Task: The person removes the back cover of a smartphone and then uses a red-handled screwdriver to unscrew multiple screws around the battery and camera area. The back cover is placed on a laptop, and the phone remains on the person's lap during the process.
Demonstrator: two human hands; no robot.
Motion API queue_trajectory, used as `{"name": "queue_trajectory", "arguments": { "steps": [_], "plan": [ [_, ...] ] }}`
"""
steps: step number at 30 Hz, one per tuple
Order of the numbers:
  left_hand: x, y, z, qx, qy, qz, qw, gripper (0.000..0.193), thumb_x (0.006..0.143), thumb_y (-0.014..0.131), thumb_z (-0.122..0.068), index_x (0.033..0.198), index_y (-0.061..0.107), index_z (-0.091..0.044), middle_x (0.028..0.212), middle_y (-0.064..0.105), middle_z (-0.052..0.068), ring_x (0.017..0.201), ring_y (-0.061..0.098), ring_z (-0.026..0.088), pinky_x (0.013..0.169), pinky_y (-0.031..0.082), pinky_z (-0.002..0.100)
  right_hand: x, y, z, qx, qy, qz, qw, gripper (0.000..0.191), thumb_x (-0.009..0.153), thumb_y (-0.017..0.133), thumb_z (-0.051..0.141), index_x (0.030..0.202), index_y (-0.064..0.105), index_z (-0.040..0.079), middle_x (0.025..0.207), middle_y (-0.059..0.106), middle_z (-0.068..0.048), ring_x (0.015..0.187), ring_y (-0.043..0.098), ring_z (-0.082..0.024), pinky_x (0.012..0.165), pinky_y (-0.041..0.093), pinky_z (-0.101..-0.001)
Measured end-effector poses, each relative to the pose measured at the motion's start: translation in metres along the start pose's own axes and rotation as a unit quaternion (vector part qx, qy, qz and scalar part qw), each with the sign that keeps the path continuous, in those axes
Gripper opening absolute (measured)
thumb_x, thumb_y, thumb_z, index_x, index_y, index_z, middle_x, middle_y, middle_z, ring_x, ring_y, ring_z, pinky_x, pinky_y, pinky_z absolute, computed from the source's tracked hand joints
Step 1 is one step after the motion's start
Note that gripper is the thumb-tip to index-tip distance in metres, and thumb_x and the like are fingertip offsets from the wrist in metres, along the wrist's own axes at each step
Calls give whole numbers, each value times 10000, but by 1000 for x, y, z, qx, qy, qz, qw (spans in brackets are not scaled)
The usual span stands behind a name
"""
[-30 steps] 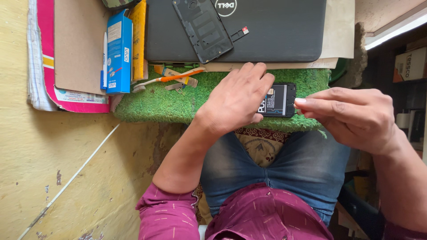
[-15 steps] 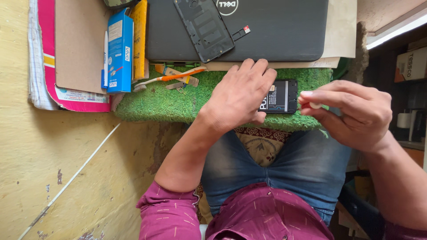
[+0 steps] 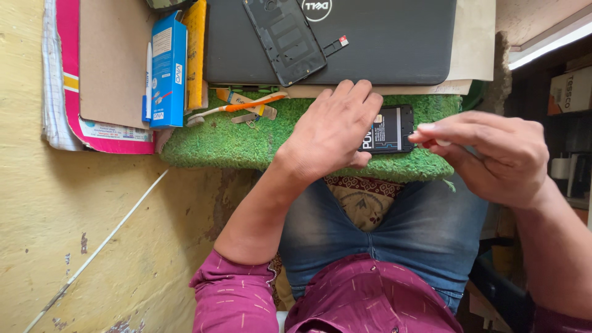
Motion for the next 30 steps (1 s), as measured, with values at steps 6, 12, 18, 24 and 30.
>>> {"name": "queue_trajectory", "arguments": {
  "steps": [6, 12, 18, 24, 30],
  "plan": [
    [0, -5, -7, -25, 41, -45, 998, 684, 623, 920, -272, 1159, 580, -18, 1094, 547, 122, 1047, 566, 303, 881, 479, 437, 9, 3, 4, 9, -80, -55, 995, 455, 718, 880, 179, 1113, 716, 23, 996, 700, -194, 852, 715, -226, 721, 609, -289],
    [10, 8, -21, -95, 113, -91, 985, 320, 768, 780, -104, 1034, 607, -66, 1037, 552, 93, 1011, 576, 281, 893, 483, 423, 5, -4, 10, -11, -3, -35, 999, 280, 837, 754, -30, 1109, 686, -38, 914, 724, -170, 819, 728, -200, 711, 591, -288],
    [14, 32, -28, -140, 133, -101, 976, 233, 769, 730, -104, 973, 626, -61, 931, 576, 87, 923, 597, 289, 817, 469, 435, 4, -3, 3, -31, -19, -31, 999, 400, 744, 821, 50, 1136, 758, -2, 966, 704, -181, 822, 705, -217, 653, 587, -281],
    [20, 46, -30, -142, 101, -100, 980, 137, 796, 715, -103, 888, 622, -61, 883, 601, 98, 874, 617, 297, 824, 490, 430, 1, -8, 7, -48, -10, -45, 998, 306, 831, 807, -7, 1119, 706, 17, 933, 712, -158, 818, 723, -219, 681, 577, -295],
    [21, 51, -33, -103, 89, -87, 987, 154, 780, 722, -115, 904, 645, -64, 884, 629, 97, 877, 633, 290, 828, 497, 428, 9, -6, 16, -73, -63, -16, 995, 337, 816, 727, -64, 1131, 729, 53, 948, 717, -144, 787, 646, -202, 634, 529, -289]
  ]
}}
Point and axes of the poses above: each hand's wrist, its own x-axis towards the middle knuckle, its own y-axis out of the palm, z = x × y, the point moved 5 cm from there along x, towards the middle knuckle
